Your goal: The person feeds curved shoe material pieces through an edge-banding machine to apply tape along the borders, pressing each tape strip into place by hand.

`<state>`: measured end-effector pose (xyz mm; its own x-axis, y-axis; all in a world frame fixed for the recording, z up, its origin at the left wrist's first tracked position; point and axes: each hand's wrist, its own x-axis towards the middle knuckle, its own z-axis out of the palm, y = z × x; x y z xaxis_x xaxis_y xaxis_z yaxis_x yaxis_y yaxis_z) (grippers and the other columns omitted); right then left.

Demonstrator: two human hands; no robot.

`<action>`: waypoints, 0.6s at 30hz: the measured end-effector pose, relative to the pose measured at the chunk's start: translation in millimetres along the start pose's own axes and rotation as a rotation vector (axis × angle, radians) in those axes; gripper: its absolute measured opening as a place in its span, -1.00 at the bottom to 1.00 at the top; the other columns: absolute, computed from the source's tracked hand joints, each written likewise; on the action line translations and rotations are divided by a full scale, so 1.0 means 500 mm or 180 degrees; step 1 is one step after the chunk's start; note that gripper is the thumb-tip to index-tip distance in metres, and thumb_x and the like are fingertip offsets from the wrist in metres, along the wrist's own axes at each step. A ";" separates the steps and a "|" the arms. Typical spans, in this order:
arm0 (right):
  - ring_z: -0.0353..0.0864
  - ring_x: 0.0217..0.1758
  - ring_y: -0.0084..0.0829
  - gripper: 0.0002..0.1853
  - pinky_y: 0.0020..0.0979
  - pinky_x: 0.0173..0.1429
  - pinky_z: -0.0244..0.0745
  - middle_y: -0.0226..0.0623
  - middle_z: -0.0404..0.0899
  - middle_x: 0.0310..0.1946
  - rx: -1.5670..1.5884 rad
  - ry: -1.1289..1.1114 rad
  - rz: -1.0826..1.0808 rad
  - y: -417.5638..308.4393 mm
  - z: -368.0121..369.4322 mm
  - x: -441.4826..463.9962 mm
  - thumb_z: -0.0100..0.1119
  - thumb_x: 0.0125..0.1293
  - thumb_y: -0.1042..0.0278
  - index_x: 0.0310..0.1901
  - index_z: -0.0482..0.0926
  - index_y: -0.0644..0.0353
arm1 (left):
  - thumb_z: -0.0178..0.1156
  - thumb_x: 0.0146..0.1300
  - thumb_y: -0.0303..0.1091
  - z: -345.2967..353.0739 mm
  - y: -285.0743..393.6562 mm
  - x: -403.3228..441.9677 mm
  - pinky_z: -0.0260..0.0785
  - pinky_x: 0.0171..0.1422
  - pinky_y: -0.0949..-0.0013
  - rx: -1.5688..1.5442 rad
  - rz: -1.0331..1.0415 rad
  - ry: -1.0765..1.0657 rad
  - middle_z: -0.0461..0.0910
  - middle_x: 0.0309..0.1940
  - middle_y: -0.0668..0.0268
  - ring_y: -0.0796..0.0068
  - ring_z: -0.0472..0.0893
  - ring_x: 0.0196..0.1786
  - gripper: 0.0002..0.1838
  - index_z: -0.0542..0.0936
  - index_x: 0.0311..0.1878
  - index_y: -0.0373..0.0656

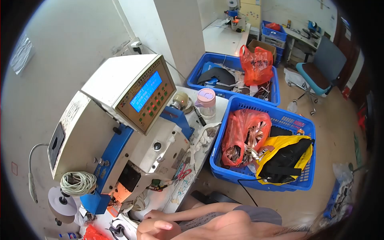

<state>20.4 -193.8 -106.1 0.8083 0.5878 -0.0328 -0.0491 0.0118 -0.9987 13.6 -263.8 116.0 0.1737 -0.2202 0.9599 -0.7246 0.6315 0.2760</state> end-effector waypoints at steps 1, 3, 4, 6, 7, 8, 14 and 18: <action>0.64 -0.28 -0.27 -0.65 -0.24 -0.16 0.43 -0.16 0.68 -0.38 -0.0058 0.0031 -0.0050 -0.003 -0.003 -0.001 0.06 0.31 0.03 -0.36 0.64 0.16 | 0.16 0.31 -0.31 -0.006 0.002 -0.001 0.26 0.09 0.16 -0.0011 0.0023 -0.0003 0.50 -0.07 0.40 0.47 0.49 -0.02 -0.84 0.53 -0.10 -0.11; 0.53 -0.45 -0.39 -0.70 -0.29 -0.29 0.42 -0.27 0.64 -0.49 -0.0161 0.0071 -0.0144 -0.001 0.000 -0.001 0.12 0.34 0.12 -0.40 0.58 0.19 | 0.16 0.30 -0.31 -0.014 0.009 -0.003 0.26 0.09 0.16 -0.0035 0.0059 -0.0017 0.51 -0.07 0.39 0.46 0.49 -0.02 -0.84 0.53 -0.10 -0.12; 0.44 -0.55 -0.38 -0.61 -0.27 -0.38 0.35 -0.26 0.56 -0.61 -0.0087 0.0275 -0.0450 0.014 0.012 0.002 0.12 0.37 0.07 -0.49 0.52 0.22 | 0.16 0.30 -0.31 -0.019 0.012 -0.002 0.26 0.09 0.16 -0.0053 0.0068 -0.0029 0.51 -0.07 0.38 0.46 0.49 -0.02 -0.84 0.53 -0.10 -0.12; 0.41 -0.59 -0.34 -0.59 -0.26 -0.41 0.33 -0.23 0.52 -0.65 -0.0454 0.0264 -0.0566 0.038 0.013 0.020 0.15 0.36 0.07 -0.51 0.51 0.24 | 0.16 0.30 -0.31 -0.024 0.021 -0.008 0.27 0.09 0.16 -0.0084 0.0088 -0.0039 0.51 -0.07 0.38 0.45 0.50 -0.02 -0.84 0.54 -0.11 -0.13; 0.40 -0.62 -0.33 -0.59 -0.26 -0.43 0.32 -0.21 0.50 -0.67 -0.0635 0.0262 -0.0616 0.050 0.016 0.026 0.16 0.35 0.08 -0.53 0.50 0.25 | 0.16 0.30 -0.31 -0.024 0.029 -0.012 0.27 0.09 0.16 -0.0119 0.0089 -0.0039 0.52 -0.07 0.37 0.45 0.50 -0.02 -0.83 0.54 -0.11 -0.13; 0.38 -0.64 -0.32 -0.57 -0.25 -0.44 0.31 -0.21 0.48 -0.69 -0.0605 0.0356 -0.0682 0.061 0.025 0.028 0.16 0.36 0.08 -0.54 0.48 0.26 | 0.16 0.30 -0.31 -0.027 0.034 -0.013 0.27 0.08 0.16 -0.0126 0.0110 -0.0046 0.52 -0.07 0.37 0.44 0.50 -0.02 -0.83 0.54 -0.11 -0.13; 0.48 -0.58 -0.27 -0.65 -0.20 -0.41 0.31 -0.11 0.56 -0.62 -0.0497 0.0684 -0.0556 0.059 0.034 0.033 0.26 0.13 0.11 -0.57 0.53 0.25 | 0.16 0.29 -0.31 -0.033 0.079 -0.025 0.28 0.08 0.16 -0.0257 0.0176 -0.0160 0.53 -0.08 0.34 0.42 0.51 -0.02 -0.83 0.55 -0.12 -0.15; 0.47 -0.61 -0.31 -0.63 -0.22 -0.44 0.33 -0.12 0.55 -0.64 -0.0532 0.0800 -0.0782 0.066 0.032 0.034 0.24 0.24 0.14 -0.57 0.53 0.26 | 0.16 0.29 -0.31 -0.041 0.117 -0.040 0.29 0.08 0.16 -0.0245 0.0189 -0.0266 0.54 -0.08 0.32 0.40 0.52 -0.02 -0.82 0.55 -0.13 -0.16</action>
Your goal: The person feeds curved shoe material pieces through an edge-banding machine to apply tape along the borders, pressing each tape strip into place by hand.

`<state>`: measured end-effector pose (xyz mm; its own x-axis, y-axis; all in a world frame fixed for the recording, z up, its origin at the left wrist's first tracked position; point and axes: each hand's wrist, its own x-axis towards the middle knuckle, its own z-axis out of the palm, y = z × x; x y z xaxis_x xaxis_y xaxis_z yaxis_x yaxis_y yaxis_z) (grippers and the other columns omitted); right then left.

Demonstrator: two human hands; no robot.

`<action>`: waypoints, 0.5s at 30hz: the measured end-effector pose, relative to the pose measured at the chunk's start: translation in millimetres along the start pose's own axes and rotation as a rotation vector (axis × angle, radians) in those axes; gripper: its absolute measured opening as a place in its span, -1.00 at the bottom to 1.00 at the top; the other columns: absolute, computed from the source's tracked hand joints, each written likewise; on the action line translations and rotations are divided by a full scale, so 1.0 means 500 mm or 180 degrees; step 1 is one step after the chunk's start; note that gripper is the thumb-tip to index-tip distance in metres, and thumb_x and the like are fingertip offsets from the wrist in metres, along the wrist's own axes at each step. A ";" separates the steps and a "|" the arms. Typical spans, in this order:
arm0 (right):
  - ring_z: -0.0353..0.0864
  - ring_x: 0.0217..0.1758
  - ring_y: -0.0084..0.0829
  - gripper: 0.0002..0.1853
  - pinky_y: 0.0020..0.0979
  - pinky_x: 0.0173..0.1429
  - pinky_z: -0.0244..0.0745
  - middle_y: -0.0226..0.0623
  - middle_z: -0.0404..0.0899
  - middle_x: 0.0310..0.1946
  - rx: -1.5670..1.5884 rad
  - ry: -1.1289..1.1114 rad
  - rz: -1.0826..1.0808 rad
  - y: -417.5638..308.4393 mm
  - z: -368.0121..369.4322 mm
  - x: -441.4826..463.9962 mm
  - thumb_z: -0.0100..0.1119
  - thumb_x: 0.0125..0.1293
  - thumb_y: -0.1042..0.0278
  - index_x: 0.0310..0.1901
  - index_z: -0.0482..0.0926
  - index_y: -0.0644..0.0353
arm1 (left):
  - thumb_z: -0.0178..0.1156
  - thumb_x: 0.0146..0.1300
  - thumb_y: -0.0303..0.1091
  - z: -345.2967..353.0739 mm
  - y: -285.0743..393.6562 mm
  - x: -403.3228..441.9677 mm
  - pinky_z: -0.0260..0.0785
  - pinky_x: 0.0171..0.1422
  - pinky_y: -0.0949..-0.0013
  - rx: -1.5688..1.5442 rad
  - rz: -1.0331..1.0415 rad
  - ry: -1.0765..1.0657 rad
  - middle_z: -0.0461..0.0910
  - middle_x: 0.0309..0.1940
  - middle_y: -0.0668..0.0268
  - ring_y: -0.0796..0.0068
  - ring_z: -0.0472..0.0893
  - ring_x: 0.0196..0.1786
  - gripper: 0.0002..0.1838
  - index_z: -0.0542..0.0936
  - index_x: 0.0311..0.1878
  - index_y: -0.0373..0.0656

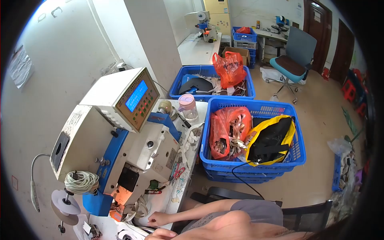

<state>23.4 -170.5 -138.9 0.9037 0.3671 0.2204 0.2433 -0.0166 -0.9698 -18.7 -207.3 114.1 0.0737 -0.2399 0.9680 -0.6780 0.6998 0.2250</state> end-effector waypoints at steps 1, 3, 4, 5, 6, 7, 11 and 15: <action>0.46 -0.61 -0.32 -0.62 -0.23 -0.45 0.33 -0.12 0.55 -0.64 0.0023 0.0018 -0.0087 0.003 0.001 0.001 0.23 0.26 0.14 -0.57 0.52 0.27 | 0.16 0.29 -0.30 0.000 0.015 -0.006 0.29 0.08 0.16 0.0009 -0.0006 -0.0005 0.54 -0.08 0.32 0.40 0.52 -0.02 -0.82 0.56 -0.13 -0.17; 0.43 -0.65 -0.32 -0.60 -0.22 -0.47 0.32 -0.13 0.52 -0.67 0.0015 0.0111 -0.0217 0.007 0.002 0.001 0.23 0.28 0.17 -0.60 0.49 0.28 | 0.16 0.28 -0.30 -0.006 0.040 -0.014 0.30 0.08 0.16 0.0034 -0.0035 -0.0045 0.55 -0.08 0.31 0.39 0.53 -0.02 -0.82 0.56 -0.13 -0.17; 0.42 -0.66 -0.32 -0.60 -0.22 -0.48 0.32 -0.13 0.51 -0.67 -0.0010 0.0156 -0.0246 0.007 0.001 0.000 0.23 0.28 0.17 -0.60 0.48 0.29 | 0.16 0.28 -0.30 -0.010 0.052 -0.018 0.30 0.08 0.16 0.0055 -0.0041 -0.0063 0.55 -0.08 0.30 0.39 0.53 -0.02 -0.82 0.56 -0.13 -0.17; 0.41 -0.66 -0.33 -0.60 -0.22 -0.48 0.31 -0.13 0.51 -0.68 -0.0036 0.0193 -0.0277 0.010 0.003 0.000 0.24 0.27 0.18 -0.61 0.47 0.29 | 0.16 0.28 -0.30 -0.014 0.066 -0.022 0.30 0.08 0.16 0.0082 -0.0059 -0.0087 0.55 -0.08 0.30 0.39 0.53 -0.02 -0.82 0.56 -0.13 -0.18; 0.38 -0.68 -0.33 -0.59 -0.23 -0.49 0.30 -0.13 0.47 -0.71 -0.0035 0.0224 -0.0354 0.014 0.005 0.003 0.24 0.27 0.19 -0.62 0.45 0.30 | 0.16 0.28 -0.30 -0.018 0.080 -0.026 0.30 0.08 0.16 0.0107 -0.0072 -0.0110 0.56 -0.08 0.29 0.38 0.53 -0.02 -0.82 0.56 -0.13 -0.18; 0.34 -0.68 -0.38 -0.57 -0.26 -0.50 0.28 -0.17 0.44 -0.73 -0.0092 0.0228 -0.0390 0.018 0.008 0.003 0.23 0.29 0.18 -0.62 0.44 0.30 | 0.16 0.28 -0.30 -0.024 0.096 -0.033 0.31 0.08 0.16 0.0126 -0.0113 -0.0141 0.56 -0.08 0.29 0.38 0.53 -0.02 -0.82 0.56 -0.14 -0.18; 0.24 -0.67 -0.51 -0.55 -0.31 -0.51 0.22 -0.26 0.35 -0.76 -0.0243 0.0235 -0.0478 0.016 0.004 0.003 0.22 0.33 0.15 -0.61 0.43 0.29 | 0.17 0.28 -0.30 -0.045 0.156 -0.052 0.31 0.07 0.16 0.0261 -0.0139 -0.0210 0.57 -0.08 0.27 0.36 0.54 -0.03 -0.81 0.57 -0.14 -0.19; 0.23 -0.65 -0.58 -0.64 -0.38 -0.52 0.21 -0.42 0.37 -0.74 0.0105 0.0293 -0.0264 0.021 0.010 0.003 0.20 0.37 0.18 -0.51 0.51 0.27 | 0.17 0.27 -0.30 -0.069 0.209 -0.068 0.32 0.07 0.16 0.0507 -0.0268 -0.0348 0.58 -0.08 0.25 0.35 0.55 -0.03 -0.81 0.58 -0.15 -0.21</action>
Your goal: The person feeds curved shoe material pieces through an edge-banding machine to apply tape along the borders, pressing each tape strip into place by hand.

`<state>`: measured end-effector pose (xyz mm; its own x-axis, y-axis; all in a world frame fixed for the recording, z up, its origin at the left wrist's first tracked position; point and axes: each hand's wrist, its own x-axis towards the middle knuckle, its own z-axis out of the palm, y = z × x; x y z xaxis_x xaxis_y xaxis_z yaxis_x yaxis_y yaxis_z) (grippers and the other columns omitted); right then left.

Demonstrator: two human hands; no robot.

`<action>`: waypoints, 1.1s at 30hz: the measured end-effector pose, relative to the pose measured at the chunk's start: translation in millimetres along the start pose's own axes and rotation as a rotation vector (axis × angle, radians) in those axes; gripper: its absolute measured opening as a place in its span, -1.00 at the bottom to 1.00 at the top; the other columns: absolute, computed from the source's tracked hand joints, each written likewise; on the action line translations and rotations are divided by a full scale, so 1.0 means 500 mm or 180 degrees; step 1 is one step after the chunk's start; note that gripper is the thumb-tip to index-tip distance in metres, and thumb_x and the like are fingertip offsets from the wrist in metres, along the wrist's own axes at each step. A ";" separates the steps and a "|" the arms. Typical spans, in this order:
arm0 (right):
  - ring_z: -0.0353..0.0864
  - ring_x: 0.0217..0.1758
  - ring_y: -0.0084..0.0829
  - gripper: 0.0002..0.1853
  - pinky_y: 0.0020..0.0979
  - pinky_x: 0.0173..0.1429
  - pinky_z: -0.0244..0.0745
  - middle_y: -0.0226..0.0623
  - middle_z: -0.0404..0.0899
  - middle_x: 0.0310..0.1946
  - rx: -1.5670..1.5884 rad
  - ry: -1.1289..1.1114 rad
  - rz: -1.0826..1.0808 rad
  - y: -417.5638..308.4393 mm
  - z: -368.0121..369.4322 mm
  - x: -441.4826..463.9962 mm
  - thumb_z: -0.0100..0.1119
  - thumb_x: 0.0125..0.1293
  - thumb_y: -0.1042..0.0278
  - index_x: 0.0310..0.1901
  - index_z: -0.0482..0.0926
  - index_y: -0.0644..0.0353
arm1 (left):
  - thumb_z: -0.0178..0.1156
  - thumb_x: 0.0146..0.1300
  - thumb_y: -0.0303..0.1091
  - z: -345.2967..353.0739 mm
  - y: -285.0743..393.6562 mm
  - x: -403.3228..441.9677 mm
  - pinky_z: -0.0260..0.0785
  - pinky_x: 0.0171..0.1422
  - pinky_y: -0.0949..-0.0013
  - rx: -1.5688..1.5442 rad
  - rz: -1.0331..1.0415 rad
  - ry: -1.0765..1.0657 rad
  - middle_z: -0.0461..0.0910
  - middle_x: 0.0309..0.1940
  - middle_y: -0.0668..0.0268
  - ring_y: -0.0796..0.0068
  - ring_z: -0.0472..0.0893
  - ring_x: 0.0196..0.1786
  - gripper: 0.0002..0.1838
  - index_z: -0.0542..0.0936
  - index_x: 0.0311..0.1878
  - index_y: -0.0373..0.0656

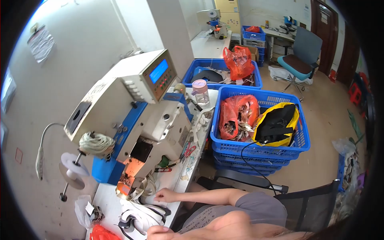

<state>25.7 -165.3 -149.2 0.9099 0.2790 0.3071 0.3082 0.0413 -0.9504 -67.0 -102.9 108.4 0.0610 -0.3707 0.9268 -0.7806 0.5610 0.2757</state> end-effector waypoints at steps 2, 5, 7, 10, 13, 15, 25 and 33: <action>0.24 -0.65 -0.61 -0.69 -0.42 -0.52 0.22 -0.52 0.39 -0.71 0.0726 -0.0006 0.0552 -0.013 -0.002 0.002 0.19 0.39 0.20 -0.44 0.55 0.25 | 0.17 0.27 -0.30 -0.009 0.018 -0.017 0.33 0.07 0.16 0.0198 -0.0295 -0.0139 0.58 -0.08 0.25 0.34 0.55 -0.03 -0.80 0.58 -0.15 -0.21; 0.43 -0.42 -0.64 -0.71 -0.51 -0.29 0.38 -0.46 0.53 -0.47 0.2236 -0.0789 0.0262 -0.224 -0.007 -0.027 0.11 0.43 0.17 -0.32 0.59 0.22 | 0.17 0.27 -0.27 0.006 0.017 -0.060 0.38 0.05 0.15 -0.0171 -0.1478 0.0041 0.61 -0.12 0.10 0.21 0.59 -0.06 -0.76 0.60 -0.17 -0.28; 0.49 -0.02 -0.42 -0.65 -0.41 0.14 0.33 -0.20 0.56 -0.15 0.3441 -0.1047 -0.0956 -0.311 0.045 -0.033 0.07 0.39 0.12 -0.09 0.58 0.29 | 0.18 0.26 -0.21 0.009 0.011 -0.105 0.37 0.18 0.11 -0.1388 -0.2514 0.0266 0.58 -0.05 -0.12 0.04 0.58 0.01 -0.64 0.60 -0.13 -0.39; 0.42 0.23 -0.33 -0.58 -0.28 0.37 0.19 -0.12 0.52 0.07 0.4532 -0.1012 -0.2736 -0.308 0.170 -0.042 0.07 0.35 0.12 0.04 0.53 0.32 | 0.12 0.31 -0.17 -0.004 0.044 -0.126 0.29 0.29 0.03 -0.3174 -0.3236 0.0528 0.47 0.09 -0.27 -0.07 0.49 0.17 -0.53 0.51 0.07 -0.43; 0.31 0.36 -0.41 -0.59 -0.15 0.48 0.11 -0.23 0.49 0.15 0.5031 -0.0429 -0.3761 -0.194 0.292 -0.089 0.05 0.34 0.14 0.07 0.54 0.28 | 0.10 0.32 -0.16 -0.012 0.067 -0.192 0.27 0.31 0.02 -0.3696 -0.2941 0.0822 0.44 0.12 -0.29 -0.09 0.47 0.20 -0.50 0.48 0.12 -0.43; 0.28 0.40 -0.41 -0.59 -0.11 0.51 0.09 -0.25 0.48 0.18 0.5050 -0.0284 -0.3739 -0.165 0.292 -0.092 0.04 0.34 0.14 0.08 0.54 0.26 | 0.09 0.32 -0.15 -0.017 0.066 -0.226 0.26 0.32 0.01 -0.3807 -0.2811 0.0865 0.42 0.13 -0.30 -0.11 0.46 0.22 -0.48 0.46 0.15 -0.44; 0.33 0.36 -0.17 -0.55 -0.11 0.44 0.18 -0.10 0.51 0.17 0.2965 -0.1763 -0.0216 -0.272 0.032 -0.079 -0.07 0.40 0.11 0.12 0.54 0.29 | 0.04 0.36 -0.11 -0.045 -0.005 -0.268 0.20 0.38 -0.04 -0.4095 -0.2569 0.0485 0.34 0.22 -0.38 -0.19 0.38 0.31 -0.38 0.35 0.29 -0.46; 0.35 0.36 -0.11 -0.53 -0.14 0.43 0.20 -0.04 0.50 0.19 0.2935 -0.1735 -0.0595 -0.322 -0.011 -0.099 -0.12 0.43 0.12 0.15 0.53 0.30 | -0.01 0.40 -0.09 0.014 -0.034 -0.225 0.15 0.41 -0.08 -0.4436 -0.2937 0.0057 0.27 0.26 -0.43 -0.28 0.32 0.36 -0.32 0.24 0.37 -0.47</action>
<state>-67.4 -191.2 -10.9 0.5546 0.5723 0.6041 -0.1052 0.7683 -0.6314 -64.8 -76.2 -2.2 0.1686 -0.9269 0.3353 0.6313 0.3628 0.6855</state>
